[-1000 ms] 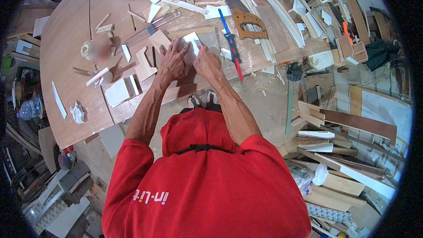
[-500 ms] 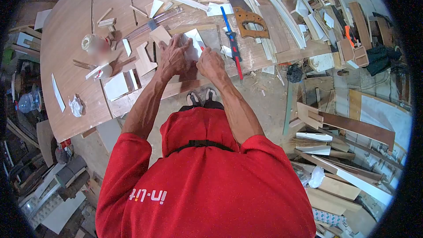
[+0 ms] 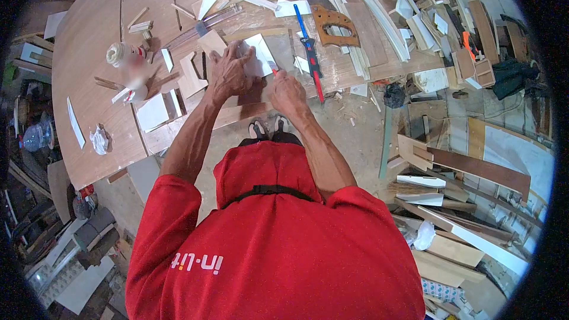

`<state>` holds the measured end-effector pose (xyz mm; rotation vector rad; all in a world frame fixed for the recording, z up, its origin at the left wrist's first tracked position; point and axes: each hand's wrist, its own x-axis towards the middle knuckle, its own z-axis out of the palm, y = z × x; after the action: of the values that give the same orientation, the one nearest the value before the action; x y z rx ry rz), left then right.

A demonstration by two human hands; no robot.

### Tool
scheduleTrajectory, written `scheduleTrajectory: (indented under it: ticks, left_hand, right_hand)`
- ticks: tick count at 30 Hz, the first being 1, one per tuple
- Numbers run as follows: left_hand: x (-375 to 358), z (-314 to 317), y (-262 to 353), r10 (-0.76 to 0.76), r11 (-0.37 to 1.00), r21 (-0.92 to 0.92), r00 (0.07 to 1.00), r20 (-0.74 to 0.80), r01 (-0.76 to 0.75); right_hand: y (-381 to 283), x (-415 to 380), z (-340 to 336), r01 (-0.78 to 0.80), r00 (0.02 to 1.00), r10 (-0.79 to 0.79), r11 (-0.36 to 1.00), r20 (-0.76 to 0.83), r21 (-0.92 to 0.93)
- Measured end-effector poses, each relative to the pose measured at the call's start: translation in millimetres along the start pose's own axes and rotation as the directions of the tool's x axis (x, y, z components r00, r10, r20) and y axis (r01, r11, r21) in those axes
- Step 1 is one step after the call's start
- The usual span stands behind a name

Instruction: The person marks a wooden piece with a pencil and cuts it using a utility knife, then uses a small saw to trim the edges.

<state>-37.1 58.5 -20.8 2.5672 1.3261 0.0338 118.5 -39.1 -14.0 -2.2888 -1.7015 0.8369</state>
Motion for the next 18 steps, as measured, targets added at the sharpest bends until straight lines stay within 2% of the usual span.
scheduleTrajectory:
  ticks: [4, 6, 13, 16, 18]
  left_hand:
    - [-0.3, -2.9, 1.3, 0.009, 1.000, -0.009, 1.000, 0.020, -0.009]
    - [-0.5, -2.3, 1.1, 0.007, 0.999, -0.035, 1.000, 0.008, -0.006]
    - [1.7, 6.9, -0.5, 0.005, 0.998, -0.055, 1.000, 0.011, -0.004]
    - [0.7, 8.6, -1.2, -0.006, 0.998, -0.058, 1.000, 0.027, 0.007]
    - [2.3, 8.8, -1.7, -0.007, 0.998, -0.068, 0.999, 0.033, 0.010]
  right_hand:
    - [4.1, -9.2, 2.0, 0.034, 0.998, -0.034, 0.999, -0.044, -0.008]
    - [6.4, -8.4, 3.9, 0.000, 1.000, 0.000, 1.000, -0.019, 0.011]
    - [7.4, -6.6, -13.9, 0.031, 1.000, -0.030, 0.999, -0.003, 0.040]
    - [4.2, -3.0, -9.6, -0.023, 0.996, 0.030, 0.996, -0.081, 0.082]
    - [4.0, 13.5, -2.0, 0.077, 0.992, -0.067, 0.993, -0.105, 0.089]
